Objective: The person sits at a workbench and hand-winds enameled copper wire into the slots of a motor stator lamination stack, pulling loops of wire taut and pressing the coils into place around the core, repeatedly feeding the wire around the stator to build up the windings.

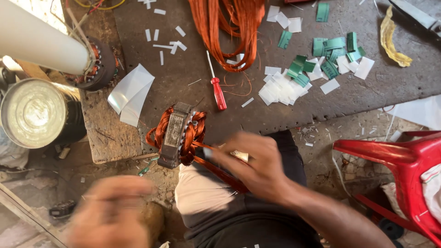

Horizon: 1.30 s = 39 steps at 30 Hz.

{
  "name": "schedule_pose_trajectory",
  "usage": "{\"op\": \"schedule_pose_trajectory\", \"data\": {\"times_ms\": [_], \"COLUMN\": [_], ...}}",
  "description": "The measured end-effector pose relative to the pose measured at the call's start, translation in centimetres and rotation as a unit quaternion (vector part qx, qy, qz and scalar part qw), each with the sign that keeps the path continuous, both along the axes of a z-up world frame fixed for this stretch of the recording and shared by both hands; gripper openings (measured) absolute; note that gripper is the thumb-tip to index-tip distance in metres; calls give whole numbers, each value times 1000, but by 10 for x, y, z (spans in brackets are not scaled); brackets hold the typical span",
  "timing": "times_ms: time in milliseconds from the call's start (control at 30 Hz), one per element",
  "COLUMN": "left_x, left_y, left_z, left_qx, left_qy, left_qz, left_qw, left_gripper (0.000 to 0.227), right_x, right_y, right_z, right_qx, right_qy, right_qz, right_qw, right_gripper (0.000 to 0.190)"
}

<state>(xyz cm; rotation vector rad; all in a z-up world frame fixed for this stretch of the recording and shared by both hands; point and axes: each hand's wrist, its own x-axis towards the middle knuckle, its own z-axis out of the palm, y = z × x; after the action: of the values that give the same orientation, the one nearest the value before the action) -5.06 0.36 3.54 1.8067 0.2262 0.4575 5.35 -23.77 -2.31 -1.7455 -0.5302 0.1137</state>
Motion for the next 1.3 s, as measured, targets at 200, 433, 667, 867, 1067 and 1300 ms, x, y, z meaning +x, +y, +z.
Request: {"op": "schedule_pose_trajectory", "data": {"times_ms": [200,433,667,867,1067,1300], "left_x": [19,33,85,97,102,101], "left_y": [-7,8,24,29,14,16], "left_z": [11,-28,-49,-63,-36,-44], "left_qx": [39,119,189,264,263,218], "left_qy": [-12,3,62,170,296,300], "left_qz": [133,116,38,-60,-71,-68], "left_qw": [990,986,979,948,915,926], "left_gripper": [7,10,10,20,23,24], "right_x": [7,10,15,15,16,8], "right_y": [35,38,32,31,34,17], "right_z": [-6,-8,-12,-16,-19,-26], "right_qx": [-75,-78,-82,-80,-61,-78], "right_qy": [-143,-144,-144,-152,-155,-218], "right_qz": [-52,-36,8,16,10,42], "right_qw": [986,986,986,985,986,972], "right_gripper": [10,12,14,15,17,36]}}
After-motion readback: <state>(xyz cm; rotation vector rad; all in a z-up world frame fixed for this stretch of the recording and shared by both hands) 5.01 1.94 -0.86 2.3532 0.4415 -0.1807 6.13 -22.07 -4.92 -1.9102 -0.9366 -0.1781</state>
